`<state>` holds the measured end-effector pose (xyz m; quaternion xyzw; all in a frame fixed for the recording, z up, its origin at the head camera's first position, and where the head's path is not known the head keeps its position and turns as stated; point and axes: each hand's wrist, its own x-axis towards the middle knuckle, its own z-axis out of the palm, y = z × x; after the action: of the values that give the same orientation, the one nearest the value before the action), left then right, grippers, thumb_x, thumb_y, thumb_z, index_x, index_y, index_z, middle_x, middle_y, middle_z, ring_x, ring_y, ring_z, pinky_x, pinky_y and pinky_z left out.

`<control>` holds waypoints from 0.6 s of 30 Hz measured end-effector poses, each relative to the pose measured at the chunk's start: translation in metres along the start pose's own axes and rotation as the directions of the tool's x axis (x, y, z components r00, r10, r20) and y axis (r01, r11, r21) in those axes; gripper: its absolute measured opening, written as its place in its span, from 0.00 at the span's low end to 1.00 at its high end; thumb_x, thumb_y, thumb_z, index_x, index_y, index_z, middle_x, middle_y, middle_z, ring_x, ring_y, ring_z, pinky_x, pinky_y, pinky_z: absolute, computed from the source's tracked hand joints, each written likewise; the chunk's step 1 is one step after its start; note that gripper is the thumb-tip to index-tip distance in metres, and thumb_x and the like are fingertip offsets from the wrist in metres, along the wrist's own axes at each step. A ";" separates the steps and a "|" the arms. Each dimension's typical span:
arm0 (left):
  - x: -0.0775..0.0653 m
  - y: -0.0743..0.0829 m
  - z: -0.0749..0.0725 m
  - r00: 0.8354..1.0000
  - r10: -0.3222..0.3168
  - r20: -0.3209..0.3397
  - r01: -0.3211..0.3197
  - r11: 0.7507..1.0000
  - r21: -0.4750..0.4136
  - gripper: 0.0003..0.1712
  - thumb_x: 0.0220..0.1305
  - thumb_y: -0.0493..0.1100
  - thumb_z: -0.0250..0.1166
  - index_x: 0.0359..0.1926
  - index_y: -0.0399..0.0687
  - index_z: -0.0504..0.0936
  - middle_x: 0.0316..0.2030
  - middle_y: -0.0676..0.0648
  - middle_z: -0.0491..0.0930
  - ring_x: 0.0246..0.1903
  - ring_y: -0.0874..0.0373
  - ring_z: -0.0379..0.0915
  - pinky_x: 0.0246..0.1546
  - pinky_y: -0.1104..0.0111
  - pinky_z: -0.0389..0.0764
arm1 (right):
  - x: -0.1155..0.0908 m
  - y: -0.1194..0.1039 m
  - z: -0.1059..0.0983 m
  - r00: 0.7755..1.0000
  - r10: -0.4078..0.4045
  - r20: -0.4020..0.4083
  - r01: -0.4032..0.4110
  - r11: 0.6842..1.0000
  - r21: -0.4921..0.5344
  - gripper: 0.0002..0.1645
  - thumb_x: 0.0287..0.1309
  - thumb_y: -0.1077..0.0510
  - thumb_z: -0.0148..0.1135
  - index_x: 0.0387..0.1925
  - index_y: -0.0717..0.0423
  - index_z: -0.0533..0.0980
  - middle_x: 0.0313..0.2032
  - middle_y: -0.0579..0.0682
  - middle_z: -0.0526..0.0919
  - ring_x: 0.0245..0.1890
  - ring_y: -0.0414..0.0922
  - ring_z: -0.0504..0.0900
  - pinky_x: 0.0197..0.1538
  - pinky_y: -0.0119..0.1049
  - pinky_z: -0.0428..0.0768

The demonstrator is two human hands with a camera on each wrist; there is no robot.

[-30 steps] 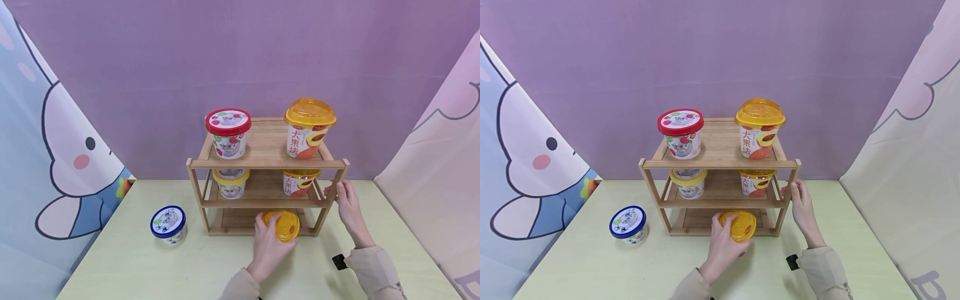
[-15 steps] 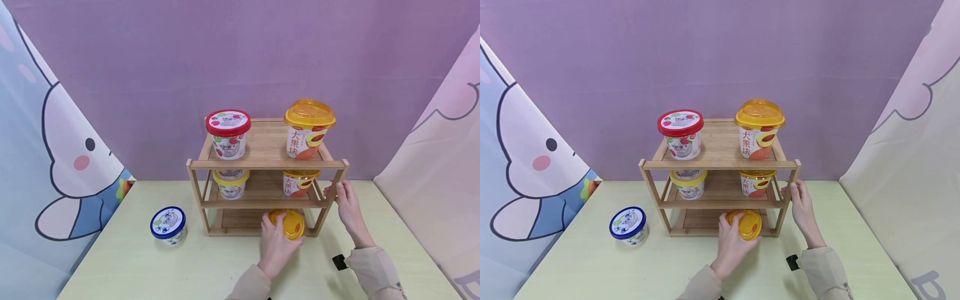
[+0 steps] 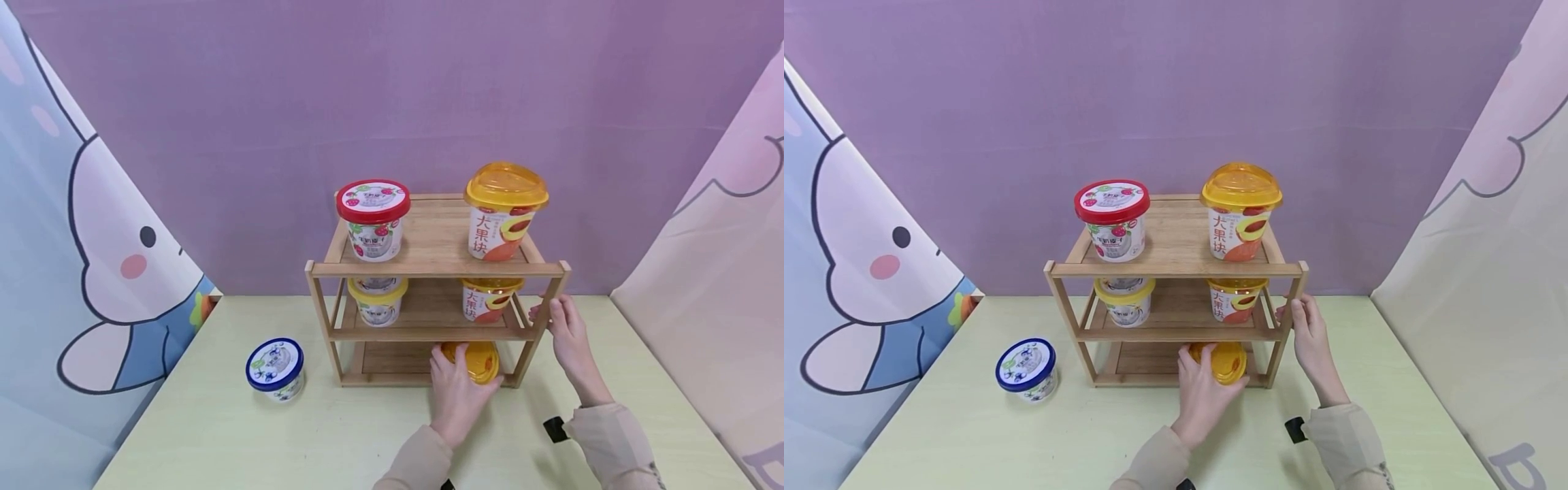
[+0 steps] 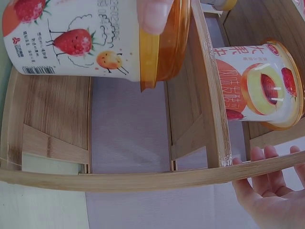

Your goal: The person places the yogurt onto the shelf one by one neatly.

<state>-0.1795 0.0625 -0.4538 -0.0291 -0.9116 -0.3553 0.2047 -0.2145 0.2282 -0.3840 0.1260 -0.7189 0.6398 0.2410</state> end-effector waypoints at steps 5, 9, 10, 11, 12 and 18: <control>0.001 0.001 0.003 1.000 -0.007 0.008 0.007 1.000 -0.001 0.44 0.35 0.67 0.67 0.52 0.48 0.70 0.53 0.32 0.58 0.52 0.39 0.59 0.51 0.52 0.66 | -0.001 -0.001 0.000 1.000 0.006 0.003 -0.006 1.000 -0.007 0.11 0.67 0.58 0.36 0.42 0.46 0.67 0.29 0.43 0.76 0.32 0.35 0.76 0.38 0.22 0.75; 0.002 -0.003 -0.001 0.997 0.035 0.070 -0.035 0.999 0.009 0.44 0.36 0.68 0.66 0.52 0.49 0.69 0.53 0.33 0.57 0.51 0.40 0.59 0.50 0.53 0.69 | -0.001 -0.001 0.000 1.000 0.009 0.006 -0.009 1.000 -0.006 0.11 0.67 0.57 0.36 0.42 0.46 0.67 0.29 0.43 0.76 0.32 0.34 0.76 0.38 0.22 0.75; 0.003 -0.004 -0.003 0.994 0.054 0.093 -0.055 0.998 0.011 0.44 0.37 0.68 0.66 0.53 0.50 0.69 0.53 0.34 0.57 0.51 0.42 0.60 0.49 0.54 0.70 | 0.000 -0.001 0.000 1.000 0.009 0.006 -0.009 1.000 -0.006 0.11 0.67 0.57 0.36 0.42 0.46 0.67 0.29 0.43 0.76 0.32 0.34 0.76 0.38 0.22 0.74; 0.004 -0.006 -0.005 0.991 0.078 0.113 -0.079 0.997 0.003 0.43 0.37 0.68 0.66 0.53 0.51 0.69 0.52 0.35 0.57 0.50 0.43 0.60 0.47 0.55 0.71 | 0.000 0.000 0.000 1.000 0.008 0.005 -0.008 1.000 -0.007 0.11 0.67 0.57 0.36 0.42 0.46 0.67 0.29 0.42 0.76 0.32 0.34 0.76 0.38 0.22 0.74; 0.005 -0.008 -0.008 0.985 0.100 0.139 -0.100 0.995 -0.003 0.43 0.38 0.68 0.65 0.54 0.51 0.68 0.52 0.35 0.56 0.50 0.43 0.60 0.46 0.56 0.73 | 0.000 0.000 0.000 1.000 0.007 0.002 -0.007 1.000 -0.003 0.11 0.67 0.57 0.36 0.42 0.46 0.67 0.29 0.42 0.76 0.32 0.34 0.76 0.38 0.22 0.74; 0.015 -0.021 -0.027 0.904 0.183 0.386 -0.171 0.983 -0.066 0.46 0.40 0.66 0.65 0.60 0.55 0.63 0.56 0.33 0.54 0.53 0.43 0.59 0.46 0.56 0.73 | 0.000 0.000 0.000 1.000 0.005 -0.002 -0.005 1.000 0.009 0.10 0.66 0.58 0.36 0.41 0.46 0.67 0.29 0.43 0.76 0.32 0.35 0.77 0.38 0.22 0.75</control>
<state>-0.1881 0.0272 -0.4429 -0.1851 -0.9222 -0.3360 0.0499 -0.2148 0.2283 -0.3844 0.1247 -0.7162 0.6436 0.2394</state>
